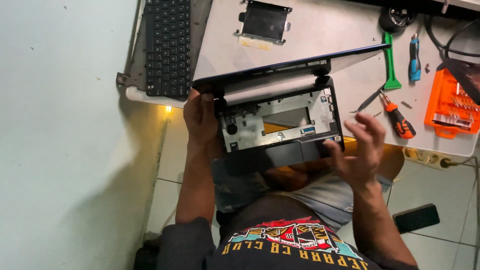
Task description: The person is disassembling a laptop by removing screws with a screwdriver, prying the case open, and then installing or replacing the internal battery.
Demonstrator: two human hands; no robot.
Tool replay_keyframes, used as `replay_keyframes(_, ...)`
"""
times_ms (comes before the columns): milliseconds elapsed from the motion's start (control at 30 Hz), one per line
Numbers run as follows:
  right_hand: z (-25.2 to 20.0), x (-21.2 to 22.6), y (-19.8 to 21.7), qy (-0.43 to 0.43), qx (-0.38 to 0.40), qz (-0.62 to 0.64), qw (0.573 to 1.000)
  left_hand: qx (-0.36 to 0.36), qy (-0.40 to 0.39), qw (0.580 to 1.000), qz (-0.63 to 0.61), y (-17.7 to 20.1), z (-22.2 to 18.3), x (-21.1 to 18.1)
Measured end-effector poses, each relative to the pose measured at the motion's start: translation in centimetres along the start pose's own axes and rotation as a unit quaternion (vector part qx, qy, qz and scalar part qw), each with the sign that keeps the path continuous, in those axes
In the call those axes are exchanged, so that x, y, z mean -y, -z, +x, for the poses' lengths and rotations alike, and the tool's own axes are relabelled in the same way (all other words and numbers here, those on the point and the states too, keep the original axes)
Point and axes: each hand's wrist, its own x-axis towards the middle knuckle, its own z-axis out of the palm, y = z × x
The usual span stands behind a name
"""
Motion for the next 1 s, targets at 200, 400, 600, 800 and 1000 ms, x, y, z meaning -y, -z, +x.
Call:
replay_keyframes(200,-5.2,2.3,0.7,-0.093,0.069,-0.061,0.991,0.005,0.030,0.997,0.077,-0.5,-0.9,2.4)
replay_keyframes(400,-7.2,-0.1,-0.2,-0.064,0.007,-0.066,0.996,-0.002,-0.069,0.997,0.044,-1.0,1.4,4.2)
replay_keyframes(600,-7.5,0.0,-1.6,-0.077,-0.034,-0.080,0.993,0.097,-0.016,0.995,0.000,-2.0,5.4,11.2)
replay_keyframes(800,-7.4,0.7,-2.3,-0.088,-0.039,-0.083,0.992,0.149,-0.015,0.988,-0.027,-3.3,8.9,8.0)
replay_keyframes(1000,-7.5,-0.2,-1.8,-0.077,-0.032,-0.056,0.995,0.113,0.012,0.985,0.128,-3.4,7.8,5.0)
